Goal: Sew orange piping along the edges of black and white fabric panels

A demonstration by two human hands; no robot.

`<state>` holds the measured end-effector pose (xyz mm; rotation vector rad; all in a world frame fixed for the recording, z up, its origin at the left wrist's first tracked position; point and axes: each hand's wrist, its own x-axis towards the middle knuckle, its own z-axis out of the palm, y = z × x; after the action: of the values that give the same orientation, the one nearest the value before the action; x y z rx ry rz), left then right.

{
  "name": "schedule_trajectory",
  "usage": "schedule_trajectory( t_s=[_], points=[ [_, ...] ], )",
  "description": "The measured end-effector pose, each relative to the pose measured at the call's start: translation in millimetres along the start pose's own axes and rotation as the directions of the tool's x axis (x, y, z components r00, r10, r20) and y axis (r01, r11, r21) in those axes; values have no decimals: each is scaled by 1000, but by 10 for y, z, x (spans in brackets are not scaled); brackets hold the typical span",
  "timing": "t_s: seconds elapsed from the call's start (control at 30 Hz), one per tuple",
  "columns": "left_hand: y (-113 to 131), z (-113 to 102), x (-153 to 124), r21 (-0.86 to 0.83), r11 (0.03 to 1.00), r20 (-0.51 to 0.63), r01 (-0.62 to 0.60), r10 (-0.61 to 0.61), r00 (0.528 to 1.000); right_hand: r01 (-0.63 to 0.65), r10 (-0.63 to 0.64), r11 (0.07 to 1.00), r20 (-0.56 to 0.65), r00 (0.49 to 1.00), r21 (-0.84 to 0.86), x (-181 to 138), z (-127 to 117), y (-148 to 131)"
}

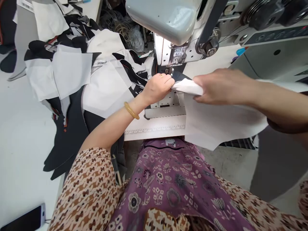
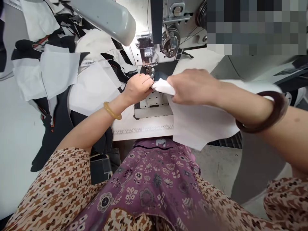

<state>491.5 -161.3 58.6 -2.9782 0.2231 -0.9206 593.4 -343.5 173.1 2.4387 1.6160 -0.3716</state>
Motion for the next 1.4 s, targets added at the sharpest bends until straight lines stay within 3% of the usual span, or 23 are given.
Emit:
schedule_trajectory(
  t_s=[0.27, 0.43, 0.57, 0.73, 0.9, 1.1, 1.17, 1.3, 1.4],
  points=[
    [-69, -83, -64, -77, 997, -12, 19, -20, 1000, 86, -115, 976, -138, 984, -200, 14, -236, -176],
    [-35, -38, -147, -14, 1000, -68, 8, -9, 998, 178, -191, 971, -74, 979, -161, 10, -116, -273],
    [-44, 4, -125, -41, 999, -80, 18, -21, 997, 300, -312, 924, -12, 950, -236, -64, 33, -379],
    [-75, -59, -88, -20, 992, -64, -122, 121, 991, 348, -358, 897, 14, 934, -273, -97, 107, -385],
    [8, -47, -139, 140, 967, -176, -212, 235, 956, 342, -352, 903, 10, 936, -259, -77, 107, -313],
    [100, 16, -98, 245, 968, -348, -57, 143, 927, 309, -321, 921, -10, 947, -237, -11, -51, -277],
    [96, -14, -123, 233, 970, -334, -72, 149, 931, 321, -335, 915, -16, 942, -244, -19, -18, -317],
    [70, -84, -254, 147, 969, -178, -198, 222, 959, 375, -393, 892, -24, 919, -253, -74, 202, -404],
    [93, -49, -334, 68, 990, -121, -128, 135, 983, 393, -417, 883, -43, 908, -258, -91, 307, -384]
  ],
)
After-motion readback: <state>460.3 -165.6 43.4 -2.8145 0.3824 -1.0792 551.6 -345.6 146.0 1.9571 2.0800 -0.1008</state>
